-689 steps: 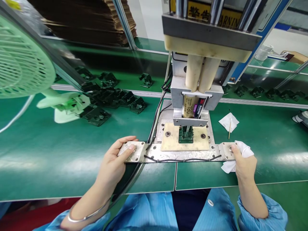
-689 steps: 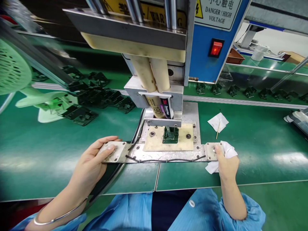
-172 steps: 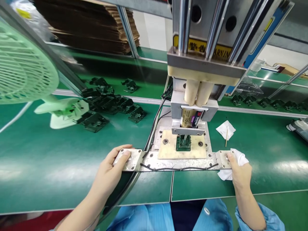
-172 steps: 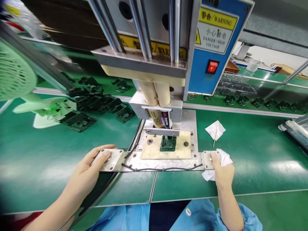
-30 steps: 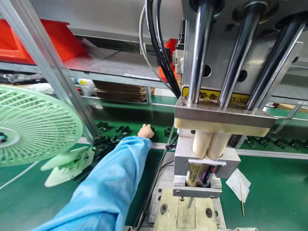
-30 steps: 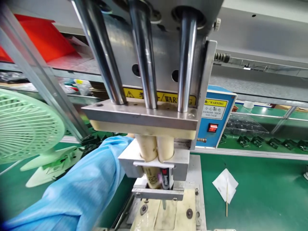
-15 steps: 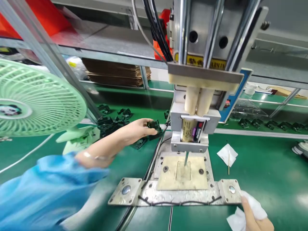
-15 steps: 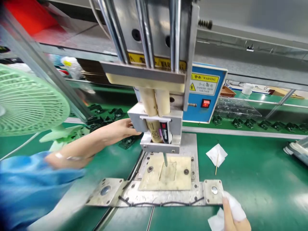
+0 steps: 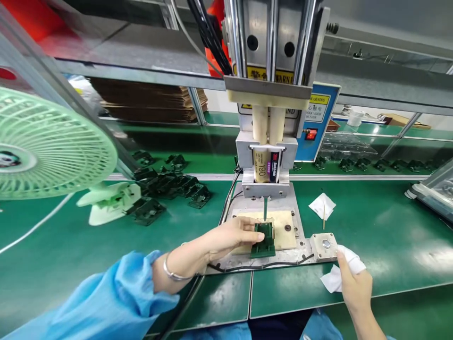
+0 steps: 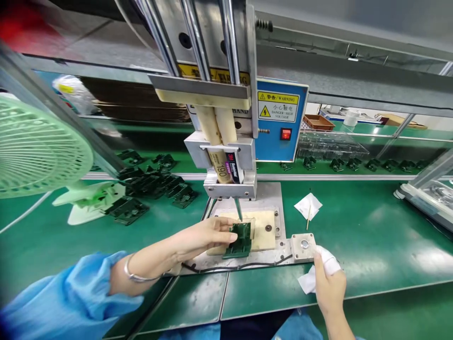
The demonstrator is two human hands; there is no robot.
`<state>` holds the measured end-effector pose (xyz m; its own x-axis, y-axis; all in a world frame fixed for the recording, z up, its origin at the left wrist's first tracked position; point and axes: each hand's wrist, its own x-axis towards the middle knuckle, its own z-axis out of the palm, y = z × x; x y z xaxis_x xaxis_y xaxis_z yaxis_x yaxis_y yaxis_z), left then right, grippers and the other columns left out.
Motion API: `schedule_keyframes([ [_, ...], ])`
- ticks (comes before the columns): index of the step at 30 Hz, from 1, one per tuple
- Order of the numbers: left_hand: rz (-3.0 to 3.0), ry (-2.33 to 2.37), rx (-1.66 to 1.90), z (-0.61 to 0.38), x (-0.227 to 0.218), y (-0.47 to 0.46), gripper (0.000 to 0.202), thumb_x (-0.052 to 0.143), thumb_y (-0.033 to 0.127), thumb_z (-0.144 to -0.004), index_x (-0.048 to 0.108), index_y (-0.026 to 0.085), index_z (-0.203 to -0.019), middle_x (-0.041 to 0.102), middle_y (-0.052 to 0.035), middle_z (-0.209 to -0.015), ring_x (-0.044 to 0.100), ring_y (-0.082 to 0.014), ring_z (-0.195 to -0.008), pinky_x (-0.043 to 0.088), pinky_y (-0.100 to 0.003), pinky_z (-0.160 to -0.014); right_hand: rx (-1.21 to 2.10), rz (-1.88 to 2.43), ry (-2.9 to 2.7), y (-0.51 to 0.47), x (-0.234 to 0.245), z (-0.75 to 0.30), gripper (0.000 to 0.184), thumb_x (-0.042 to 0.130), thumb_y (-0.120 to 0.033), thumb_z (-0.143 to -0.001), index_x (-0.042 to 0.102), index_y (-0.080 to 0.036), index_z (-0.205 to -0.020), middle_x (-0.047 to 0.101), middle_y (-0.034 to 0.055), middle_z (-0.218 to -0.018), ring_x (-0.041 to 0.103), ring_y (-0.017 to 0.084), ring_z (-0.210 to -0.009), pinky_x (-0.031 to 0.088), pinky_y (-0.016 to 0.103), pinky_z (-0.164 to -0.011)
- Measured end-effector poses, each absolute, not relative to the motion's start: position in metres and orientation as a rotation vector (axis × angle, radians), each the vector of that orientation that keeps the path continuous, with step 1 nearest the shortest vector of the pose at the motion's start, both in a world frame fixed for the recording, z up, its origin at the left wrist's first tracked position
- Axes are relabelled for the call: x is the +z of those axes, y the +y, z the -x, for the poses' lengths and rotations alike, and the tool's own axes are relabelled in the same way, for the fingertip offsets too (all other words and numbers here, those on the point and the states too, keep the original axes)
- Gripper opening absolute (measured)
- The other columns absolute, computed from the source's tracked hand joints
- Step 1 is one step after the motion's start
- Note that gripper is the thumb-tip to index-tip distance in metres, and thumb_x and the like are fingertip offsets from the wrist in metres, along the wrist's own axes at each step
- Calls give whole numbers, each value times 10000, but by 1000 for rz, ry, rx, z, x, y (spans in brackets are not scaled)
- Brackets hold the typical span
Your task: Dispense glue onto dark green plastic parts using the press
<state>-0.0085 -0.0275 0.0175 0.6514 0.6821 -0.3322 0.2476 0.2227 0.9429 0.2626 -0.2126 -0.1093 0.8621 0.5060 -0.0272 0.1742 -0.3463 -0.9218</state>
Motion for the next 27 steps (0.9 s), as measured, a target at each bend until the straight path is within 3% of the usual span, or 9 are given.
schedule_keyframes([
  [5, -1500, 861, 460, 0, -5, -9, 609, 848, 431, -595, 616, 158, -1088, 693, -90, -988, 672, -231, -917, 549, -417, -923, 267, 1843, -526, -210, -105, -252, 612, 659, -672, -764, 808, -116, -972, 749, 99, -772, 700, 305, -777, 525, 357, -692],
  [9, -1675, 946, 509, -1, -19, -11, 662, 809, 397, -636, 561, 176, -1208, 656, -77, -976, 644, -249, -885, 525, -470, -932, 297, 1827, -513, -209, -103, -249, 633, 661, -676, -765, 804, -112, -1013, 760, 105, -818, 704, 302, -791, 532, 353, -701],
  [12, -1778, 997, 518, 2, -13, -18, 811, 833, 399, -604, 536, 180, -1326, 644, -150, -1193, 611, -341, -1121, 442, -533, -1067, 341, 1836, -487, -210, -103, -251, 640, 671, -678, -739, 806, -109, -1000, 763, 109, -839, 705, 302, -795, 540, 346, -683],
  [14, -1907, 1064, 556, 13, -5, -22, 970, 852, 432, -574, 470, 180, -1429, 536, -196, -1425, 487, -404, -1326, 368, -560, -1144, 399, 1838, -441, -211, -105, -255, 662, 689, -688, -709, 804, -107, -1006, 763, 108, -838, 702, 299, -776, 544, 336, -641],
  [16, -2049, 1194, 667, 35, 0, -24, 958, 795, 527, -638, 453, 181, -1463, 475, -189, -1515, 395, -419, -1419, 322, -570, -1180, 448, 1845, -384, -209, -106, -260, 712, 715, -700, -680, 792, -99, -1055, 765, 111, -861, 700, 294, -755, 544, 326, -598],
  [18, -2052, 1393, 807, 66, -2, -26, 804, 667, 628, -740, 535, 192, -1402, 547, -162, -1465, 443, -418, -1394, 368, -562, -1154, 499, 1844, -352, -205, -105, -267, 779, 735, -716, -653, 769, -94, -1122, 768, 118, -923, 704, 295, -755, 551, 326, -584],
  [21, -1734, 1634, 807, 116, -17, -32, 728, 638, 700, -735, 630, 230, -1291, 659, -130, -1336, 589, -418, -1258, 565, -479, -935, 570, 1860, -379, -192, -100, -275, 809, 746, -747, -605, 773, -103, -1094, 769, 127, -968, 716, 314, -785, 557, 331, -574],
  [24, -1504, 1554, 715, 145, -36, -44, 661, 683, 677, -727, 670, 245, -1227, 693, -108, -1296, 641, -359, -1201, 585, -401, -901, 561, 1893, -469, -179, -94, -274, 723, 782, -728, -564, 792, -112, -943, 771, 133, -888, 721, 335, -823, 565, 336, -615],
  [27, -1412, 1566, 801, 143, -52, -56, 636, 666, 686, -746, 661, 250, -1209, 719, -92, -1235, 666, -327, -1129, 566, -397, -917, 466, 1907, -498, -173, -92, -269, 673, 799, -698, -584, 788, -120, -929, 769, 119, -844, 720, 328, -824, 565, 344, -660],
])
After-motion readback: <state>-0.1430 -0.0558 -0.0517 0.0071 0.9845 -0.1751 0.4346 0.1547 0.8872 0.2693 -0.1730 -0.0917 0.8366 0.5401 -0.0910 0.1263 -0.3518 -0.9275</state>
